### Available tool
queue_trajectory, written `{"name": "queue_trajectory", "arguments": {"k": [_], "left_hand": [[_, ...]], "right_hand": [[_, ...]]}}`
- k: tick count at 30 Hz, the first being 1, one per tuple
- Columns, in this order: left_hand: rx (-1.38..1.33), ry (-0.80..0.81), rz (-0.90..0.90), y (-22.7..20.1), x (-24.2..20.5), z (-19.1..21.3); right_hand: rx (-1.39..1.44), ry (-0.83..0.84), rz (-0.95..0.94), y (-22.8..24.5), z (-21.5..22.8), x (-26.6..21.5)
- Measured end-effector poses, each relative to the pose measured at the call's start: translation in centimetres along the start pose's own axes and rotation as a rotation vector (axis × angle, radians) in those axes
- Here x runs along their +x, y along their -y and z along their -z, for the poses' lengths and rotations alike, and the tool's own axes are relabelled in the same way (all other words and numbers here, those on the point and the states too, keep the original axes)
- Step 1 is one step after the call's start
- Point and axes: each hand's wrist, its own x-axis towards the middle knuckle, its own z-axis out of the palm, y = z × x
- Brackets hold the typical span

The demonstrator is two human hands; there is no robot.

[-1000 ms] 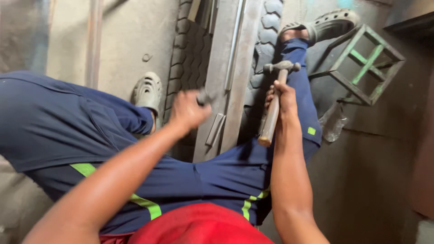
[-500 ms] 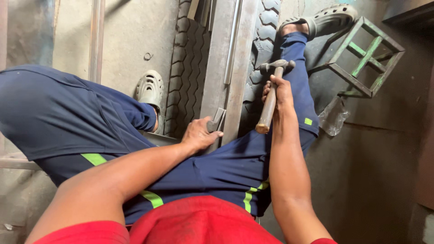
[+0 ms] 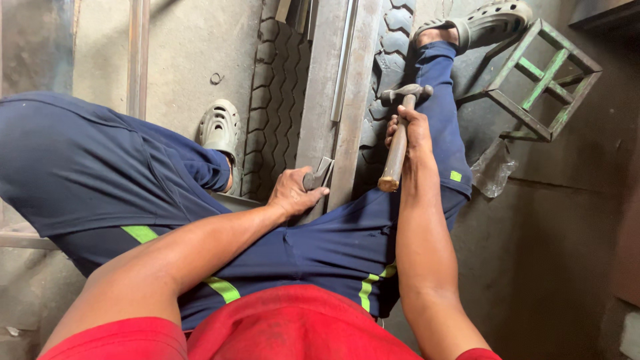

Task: The person sits on the floor and uses a hammer to strike a metal chisel placed on a long metal bar. They repeatedly reposition the chisel along the bar and strike it to shape or flatten the metal. The person also uses a flat metal plate as a backing surface during the process.

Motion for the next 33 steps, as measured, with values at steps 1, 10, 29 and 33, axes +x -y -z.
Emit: {"name": "queue_trajectory", "arguments": {"k": [1,10,29,33], "left_hand": [[-0.01,-0.007,-0.003,0.0,0.4,0.0],[0.026,0.038,0.006,0.3,0.7,-0.5],[-0.041,-0.308,0.143,-1.8,18.5,-1.5],[0.048,-0.721,-0.059,0.5,20.3,-2.2]], "right_hand": [[0.01,0.001,-0.002,0.1,-0.1,0.0],[-0.043,0.001,0.012,0.0,0.2,0.5],[-0.476,-0.104,0.448,1.3,-3.5,-8.9],[-0.541,-0.001,0.579,2.8,-6.1,-14.0]]}}
